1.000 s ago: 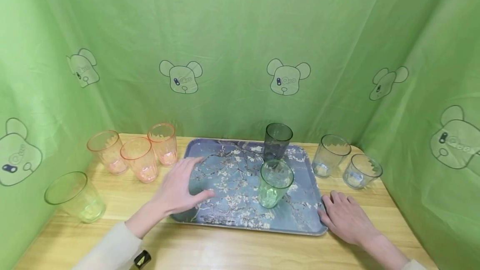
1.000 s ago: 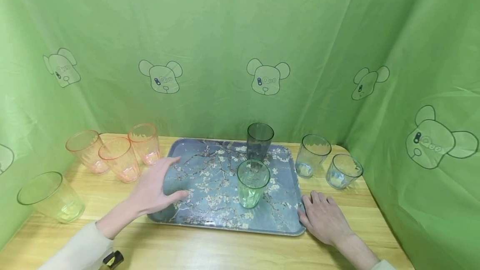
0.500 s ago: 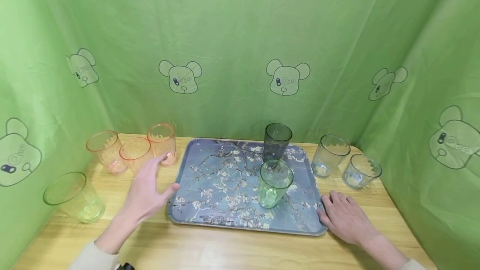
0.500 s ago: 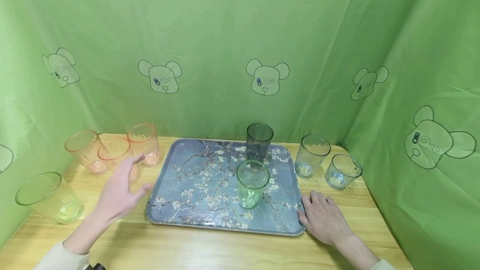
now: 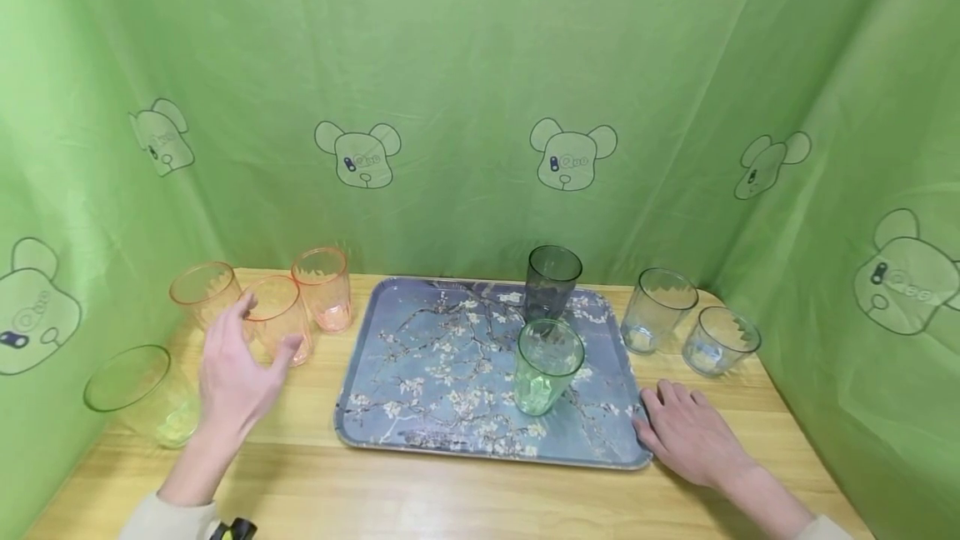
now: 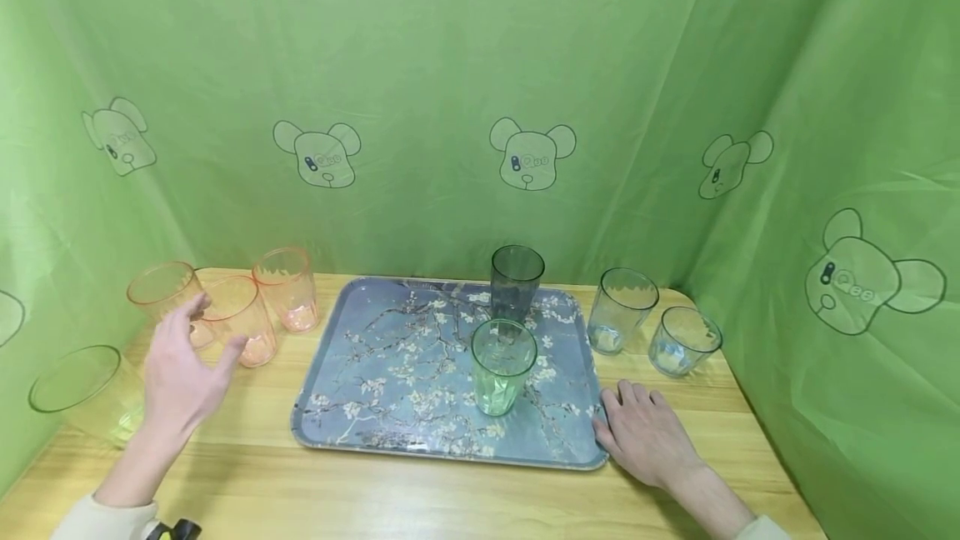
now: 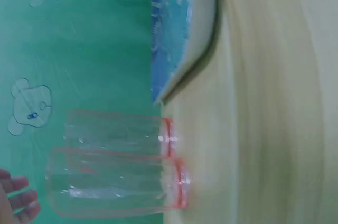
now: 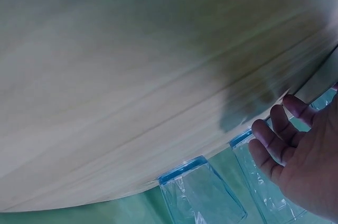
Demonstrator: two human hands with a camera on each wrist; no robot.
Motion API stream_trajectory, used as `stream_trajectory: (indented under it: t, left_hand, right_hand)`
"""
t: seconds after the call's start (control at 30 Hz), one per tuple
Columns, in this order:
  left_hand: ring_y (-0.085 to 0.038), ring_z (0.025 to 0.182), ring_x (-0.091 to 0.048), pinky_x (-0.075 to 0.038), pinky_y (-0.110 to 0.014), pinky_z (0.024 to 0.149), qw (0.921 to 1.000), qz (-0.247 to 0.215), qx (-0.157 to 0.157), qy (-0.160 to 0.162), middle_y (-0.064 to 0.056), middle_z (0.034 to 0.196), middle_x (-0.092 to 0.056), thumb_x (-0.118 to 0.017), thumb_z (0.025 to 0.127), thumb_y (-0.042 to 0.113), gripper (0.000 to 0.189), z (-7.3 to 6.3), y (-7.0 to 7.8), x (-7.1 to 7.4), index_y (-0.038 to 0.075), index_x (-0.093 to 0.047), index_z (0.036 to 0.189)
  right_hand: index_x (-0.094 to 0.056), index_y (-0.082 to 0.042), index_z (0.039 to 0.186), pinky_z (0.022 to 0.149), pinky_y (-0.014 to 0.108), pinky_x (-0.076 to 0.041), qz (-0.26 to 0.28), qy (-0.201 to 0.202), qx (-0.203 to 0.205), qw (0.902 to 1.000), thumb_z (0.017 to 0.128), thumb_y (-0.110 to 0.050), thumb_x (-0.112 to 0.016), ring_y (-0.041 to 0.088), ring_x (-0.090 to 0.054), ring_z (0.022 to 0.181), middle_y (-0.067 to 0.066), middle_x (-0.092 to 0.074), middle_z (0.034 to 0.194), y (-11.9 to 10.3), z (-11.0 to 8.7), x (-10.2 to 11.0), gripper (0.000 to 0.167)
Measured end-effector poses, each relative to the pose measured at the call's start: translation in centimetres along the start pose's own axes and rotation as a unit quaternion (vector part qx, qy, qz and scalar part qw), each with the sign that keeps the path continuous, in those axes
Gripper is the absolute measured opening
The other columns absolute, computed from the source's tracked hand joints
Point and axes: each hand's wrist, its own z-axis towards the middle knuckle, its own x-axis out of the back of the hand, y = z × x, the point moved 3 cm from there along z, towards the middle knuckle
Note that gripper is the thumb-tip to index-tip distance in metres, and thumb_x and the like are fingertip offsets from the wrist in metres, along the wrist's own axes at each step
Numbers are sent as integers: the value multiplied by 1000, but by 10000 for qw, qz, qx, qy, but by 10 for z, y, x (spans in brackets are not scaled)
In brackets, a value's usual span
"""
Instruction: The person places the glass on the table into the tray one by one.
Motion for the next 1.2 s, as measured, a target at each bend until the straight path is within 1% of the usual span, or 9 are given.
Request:
stream_trajectory:
  t: [0.13, 0.3, 0.43, 0.57, 0.7, 0.87, 1.03, 1.2]
  left_hand:
    - [-49, 134, -51, -40, -66, 107, 9988, 178, 420, 180, -30, 145, -56, -73, 91, 45, 85, 0, -9, -2, -5, -44, 153]
    - [-50, 135, -49, -40, -67, 109, 9962, 365, 776, 137, -31, 150, -51, -70, 93, 53, 91, 0, -22, -10, -5, -38, 155]
    - [-52, 133, -49, -41, -68, 108, 9939, 309, 1046, 185, -31, 153, -47, -70, 93, 55, 95, 1, -29, -14, -3, -32, 158]
    - [-51, 131, -49, -41, -68, 107, 9916, 293, 1243, 200, -30, 152, -46, -69, 93, 57, 97, 4, -35, -17, -3, -30, 159]
    - [-51, 131, -48, -40, -68, 108, 9898, 356, 1373, 130, -31, 150, -47, -68, 94, 60, 99, 6, -41, -19, -4, -29, 159]
    - [-52, 135, -45, -38, -67, 111, 9862, 460, 1583, -140, -32, 150, -46, -67, 93, 65, 105, 7, -49, -24, -4, -27, 160]
    - [-51, 131, -46, -41, -65, 108, 9806, 835, 1731, -381, -35, 147, -47, -63, 91, 73, 110, 9, -53, -29, -6, -28, 159]
    - [-52, 127, -48, -43, -65, 105, 9756, 1096, 1847, -464, -37, 142, -50, -61, 90, 78, 114, 10, -56, -33, -11, -32, 155]
  right_hand:
    - [-53, -14, 95, 67, 37, -40, -28, 32, 5, 10000, 98, -37, -66, 17, -44, 75, 1, -43, 82, 0, 0, 0, 27]
    - [-54, -13, 96, 68, 39, -42, -32, 88, 17, 10000, 98, -36, -67, 18, -46, 76, 1, -44, 83, -1, -1, 1, 26]
    - [-54, -13, 96, 69, 39, -42, -26, 76, 12, 10000, 98, -36, -67, 18, -46, 77, 1, -44, 83, -1, -1, 1, 26]
    - [-54, -13, 96, 69, 39, -42, -31, 62, 6, 10000, 98, -37, -66, 18, -46, 77, 1, -44, 83, -1, -1, 0, 26]
    - [-54, -13, 97, 69, 39, -42, -32, 59, -4, 10000, 98, -37, -66, 18, -45, 76, 1, -44, 83, -1, -2, 0, 26]
    - [-54, -13, 97, 68, 38, -41, -27, -6, -37, 10000, 99, -37, -66, 18, -44, 76, 1, -44, 83, 0, -2, 0, 27]
    - [-54, -13, 98, 68, 38, -41, -25, -28, -51, 10000, 99, -38, -66, 18, -44, 76, 1, -44, 83, 0, -1, 0, 27]
    - [-54, -14, 98, 69, 39, -42, -25, -4, -53, 10000, 99, -38, -66, 18, -45, 77, 1, -45, 83, -1, -2, -1, 27]
